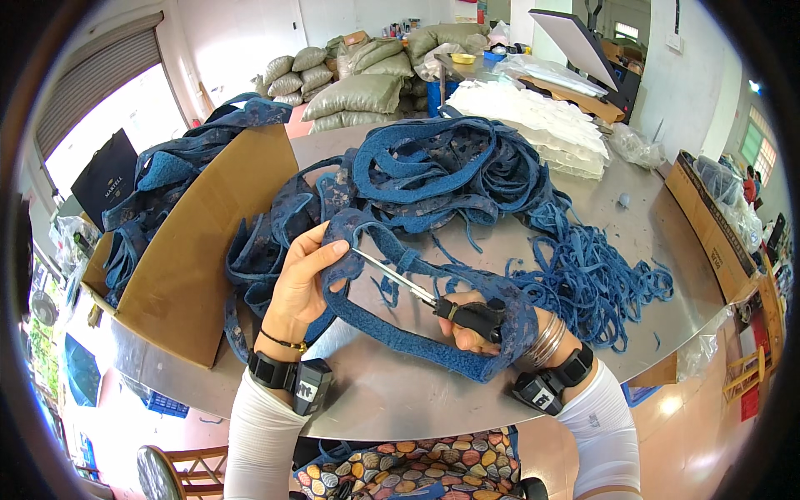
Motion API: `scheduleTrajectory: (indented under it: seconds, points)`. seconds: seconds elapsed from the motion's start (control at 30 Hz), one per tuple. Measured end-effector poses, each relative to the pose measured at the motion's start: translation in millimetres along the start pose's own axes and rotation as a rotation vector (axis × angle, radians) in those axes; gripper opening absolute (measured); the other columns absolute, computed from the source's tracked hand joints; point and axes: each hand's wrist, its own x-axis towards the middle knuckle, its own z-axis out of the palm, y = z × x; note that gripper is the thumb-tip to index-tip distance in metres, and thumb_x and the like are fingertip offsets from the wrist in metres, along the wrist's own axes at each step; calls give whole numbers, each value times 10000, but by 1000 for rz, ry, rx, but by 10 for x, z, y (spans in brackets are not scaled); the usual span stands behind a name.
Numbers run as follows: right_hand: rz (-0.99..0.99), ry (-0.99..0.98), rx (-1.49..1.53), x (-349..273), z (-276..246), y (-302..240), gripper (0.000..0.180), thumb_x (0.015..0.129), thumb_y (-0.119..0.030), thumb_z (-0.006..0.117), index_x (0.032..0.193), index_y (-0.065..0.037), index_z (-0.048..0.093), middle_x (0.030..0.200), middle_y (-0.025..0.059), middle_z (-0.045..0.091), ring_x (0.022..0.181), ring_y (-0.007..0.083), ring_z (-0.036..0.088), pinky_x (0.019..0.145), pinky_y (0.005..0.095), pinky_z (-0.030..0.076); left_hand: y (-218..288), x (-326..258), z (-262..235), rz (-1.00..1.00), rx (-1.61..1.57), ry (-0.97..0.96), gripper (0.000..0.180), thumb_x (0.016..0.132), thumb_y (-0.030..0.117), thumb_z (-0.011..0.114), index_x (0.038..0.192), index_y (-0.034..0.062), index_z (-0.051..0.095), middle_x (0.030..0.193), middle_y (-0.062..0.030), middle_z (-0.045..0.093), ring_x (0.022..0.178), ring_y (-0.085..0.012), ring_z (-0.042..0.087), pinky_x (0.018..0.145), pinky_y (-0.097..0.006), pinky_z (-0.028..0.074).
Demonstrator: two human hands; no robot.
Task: Trimming excess blue lace fabric from a shoe upper using scissors.
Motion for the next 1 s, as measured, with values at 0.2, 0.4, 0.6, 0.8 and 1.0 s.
scheduleTrajectory:
  seconds: [0.2, 0.4, 0.6, 0.8, 1.0]
  points:
    - [-11, 64, 93, -26, 75, 0, 704, 587, -536, 791, 959, 0, 528, 634, -13, 512, 432, 40, 423, 375, 168, 315, -55, 5, 59, 9, -69, 102, 205, 843, 51, 581, 1045, 12, 593, 821, -9, 623, 595, -29, 514, 426, -161, 366]
    - [-67, -47, 157, -5, 38, 14, 430, 718, -368, 734, 940, -55, 539, 633, -44, 524, 469, 31, 452, 399, 154, 323, -57, 0, 131, 34, -54, 119, 200, 855, 78, 578, 1048, 27, 581, 823, 0, 612, 613, -34, 514, 464, -160, 374]
    - [-134, -67, 129, 36, 13, 115, 506, 715, -428, 731, 944, -24, 529, 634, -39, 524, 465, 35, 452, 398, 159, 325, -74, -11, 160, 60, -23, 128, 167, 859, 117, 591, 1011, 48, 578, 813, 3, 614, 625, -47, 524, 523, -180, 405]
    - [-150, -11, 119, 38, 83, 84, 501, 726, -434, 720, 929, -19, 528, 631, -45, 518, 454, 33, 446, 392, 171, 322, -165, -12, 202, 55, -99, 137, 128, 870, 131, 592, 974, 58, 578, 855, -8, 626, 712, -72, 568, 652, -215, 463]
    - [-105, -31, 88, 63, 65, 74, 441, 742, -322, 729, 964, -19, 498, 627, -41, 510, 462, 34, 466, 384, 155, 329, -300, -40, 303, 23, -297, 192, 139, 877, 155, 606, 980, 67, 575, 924, -13, 638, 824, -86, 599, 759, -247, 482]
